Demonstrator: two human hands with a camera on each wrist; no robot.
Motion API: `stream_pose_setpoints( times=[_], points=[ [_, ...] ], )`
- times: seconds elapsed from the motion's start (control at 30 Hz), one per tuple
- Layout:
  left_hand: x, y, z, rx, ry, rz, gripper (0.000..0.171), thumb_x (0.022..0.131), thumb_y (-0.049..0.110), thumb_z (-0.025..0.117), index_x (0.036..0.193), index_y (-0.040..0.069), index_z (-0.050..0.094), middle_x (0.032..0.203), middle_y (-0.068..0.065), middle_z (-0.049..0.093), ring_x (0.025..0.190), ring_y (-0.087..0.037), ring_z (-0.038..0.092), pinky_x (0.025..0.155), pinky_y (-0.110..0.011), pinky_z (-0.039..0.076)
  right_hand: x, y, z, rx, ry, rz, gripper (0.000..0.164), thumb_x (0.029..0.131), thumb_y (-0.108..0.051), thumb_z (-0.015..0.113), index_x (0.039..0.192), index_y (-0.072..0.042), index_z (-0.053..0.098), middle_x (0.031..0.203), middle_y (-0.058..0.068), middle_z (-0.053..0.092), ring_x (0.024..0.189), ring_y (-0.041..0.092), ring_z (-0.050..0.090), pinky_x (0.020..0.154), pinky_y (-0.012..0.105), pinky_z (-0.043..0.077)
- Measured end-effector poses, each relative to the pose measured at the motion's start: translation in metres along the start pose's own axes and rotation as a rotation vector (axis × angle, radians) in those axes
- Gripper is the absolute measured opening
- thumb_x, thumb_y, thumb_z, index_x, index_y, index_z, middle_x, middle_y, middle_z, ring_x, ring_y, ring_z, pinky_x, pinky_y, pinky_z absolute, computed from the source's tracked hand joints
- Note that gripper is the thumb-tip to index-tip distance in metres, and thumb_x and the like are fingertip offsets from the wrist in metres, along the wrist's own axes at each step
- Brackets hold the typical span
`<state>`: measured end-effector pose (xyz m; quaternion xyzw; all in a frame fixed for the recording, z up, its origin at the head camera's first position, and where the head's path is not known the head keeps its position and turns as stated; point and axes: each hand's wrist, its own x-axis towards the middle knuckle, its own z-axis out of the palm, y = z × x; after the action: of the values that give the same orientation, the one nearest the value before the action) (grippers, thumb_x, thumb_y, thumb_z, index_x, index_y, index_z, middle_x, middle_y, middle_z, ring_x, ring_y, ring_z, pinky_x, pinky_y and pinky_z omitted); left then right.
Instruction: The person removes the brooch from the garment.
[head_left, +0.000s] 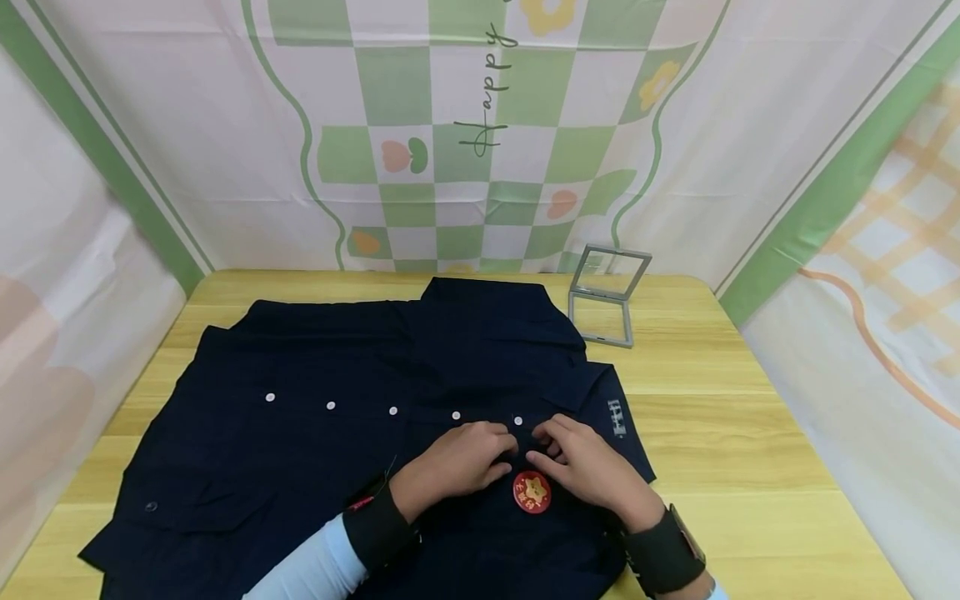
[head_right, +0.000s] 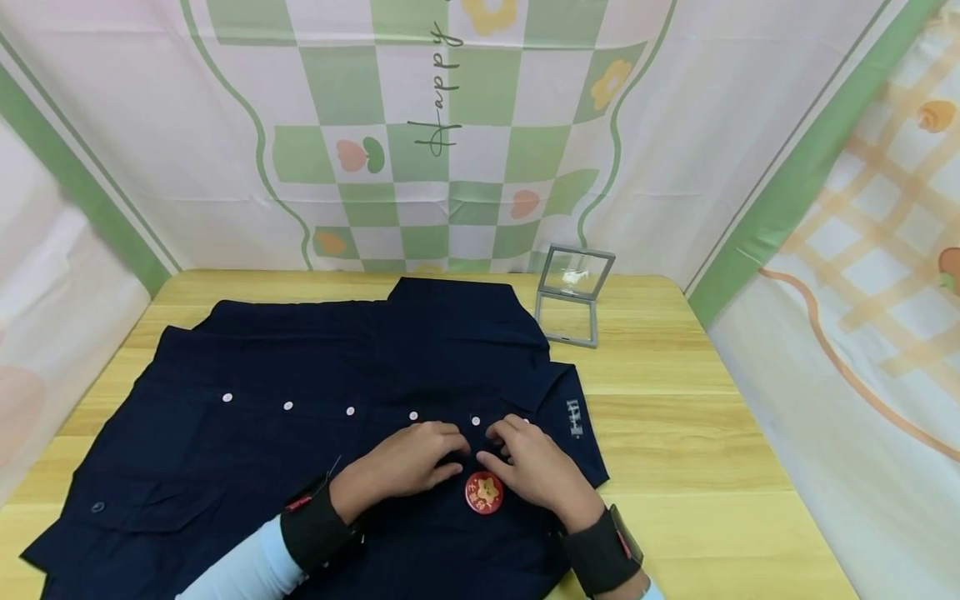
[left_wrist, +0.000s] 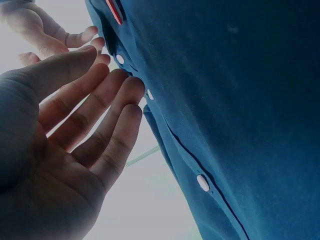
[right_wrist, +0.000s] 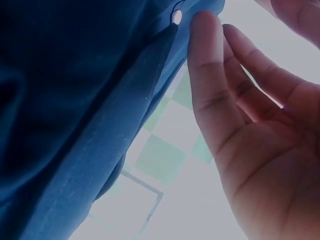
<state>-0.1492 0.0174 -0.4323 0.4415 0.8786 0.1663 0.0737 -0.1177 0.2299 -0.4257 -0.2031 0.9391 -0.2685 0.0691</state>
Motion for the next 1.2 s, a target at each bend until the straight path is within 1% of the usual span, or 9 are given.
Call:
stream_pose_setpoints(
  times=[0.13,0.27,0.57,0.73,0.93,1.2],
  points=[
    [0.0015,0.0009,0.0009,0.002,-0.016,0.000,0.016,0.092,0.022,0.070,0.107,0.017,0.071,0.103,0.004,0.067,0.085,-0.003,0.061,0.070,-0.014,0.049,-0.0014,0.0014,-0.0006,0.001,-0.004,-0.017,0.024,0.096,-0.030,0.064,0.106,-0.009,0.066,0.097,0.000,0.062,0.079,0.004,0.059,0.068,0.021,0.052],
    [0.0031,0.0023,0.0012,0.005,-0.016,0.016,0.015,0.092,0.022,0.070,0.106,0.016,0.071,0.101,0.004,0.067,0.083,-0.002,0.060,0.069,-0.014,0.048,-0.0020,0.0011,-0.0018,0.004,-0.008,-0.036,0.023,0.096,-0.031,0.064,0.105,-0.009,0.066,0.095,0.000,0.061,0.078,0.004,0.058,0.067,0.021,0.052],
    [0.0050,0.0054,0.0032,0.005,-0.026,0.038,0.009,0.091,0.021,0.071,0.099,0.017,0.071,0.092,0.006,0.064,0.074,0.001,0.054,0.063,-0.011,0.043,-0.0035,-0.0001,-0.0001,0.027,-0.041,-0.031,0.025,0.094,-0.030,0.066,0.105,-0.007,0.067,0.095,0.001,0.061,0.075,0.003,0.060,0.065,0.020,0.052],
    [0.0064,0.0058,0.0041,0.003,-0.030,0.045,0.008,0.091,0.021,0.072,0.097,0.017,0.072,0.093,0.007,0.065,0.076,0.001,0.056,0.064,-0.012,0.045,-0.0037,0.0018,0.0008,0.023,-0.041,-0.033,0.023,0.094,-0.028,0.067,0.103,-0.007,0.067,0.095,0.001,0.061,0.075,0.003,0.060,0.064,0.020,0.052],
    [0.0078,0.0063,0.0049,-0.010,-0.036,0.062,0.005,0.090,0.019,0.072,0.094,0.017,0.072,0.091,0.007,0.066,0.077,0.001,0.057,0.065,-0.012,0.046,-0.0046,0.0032,0.0009,0.037,-0.060,-0.033,0.021,0.092,-0.026,0.069,0.099,-0.007,0.067,0.089,0.000,0.060,0.072,0.002,0.060,0.062,0.020,0.051],
    [0.0093,0.0055,0.0082,-0.032,-0.039,0.059,0.004,0.090,0.019,0.072,0.089,0.016,0.072,0.087,0.008,0.065,0.071,0.003,0.054,0.061,-0.010,0.043,-0.0060,0.0049,0.0037,0.017,-0.066,-0.045,0.016,0.092,-0.026,0.069,0.093,-0.010,0.066,0.084,-0.003,0.058,0.070,0.000,0.056,0.060,0.020,0.049]
  ],
)
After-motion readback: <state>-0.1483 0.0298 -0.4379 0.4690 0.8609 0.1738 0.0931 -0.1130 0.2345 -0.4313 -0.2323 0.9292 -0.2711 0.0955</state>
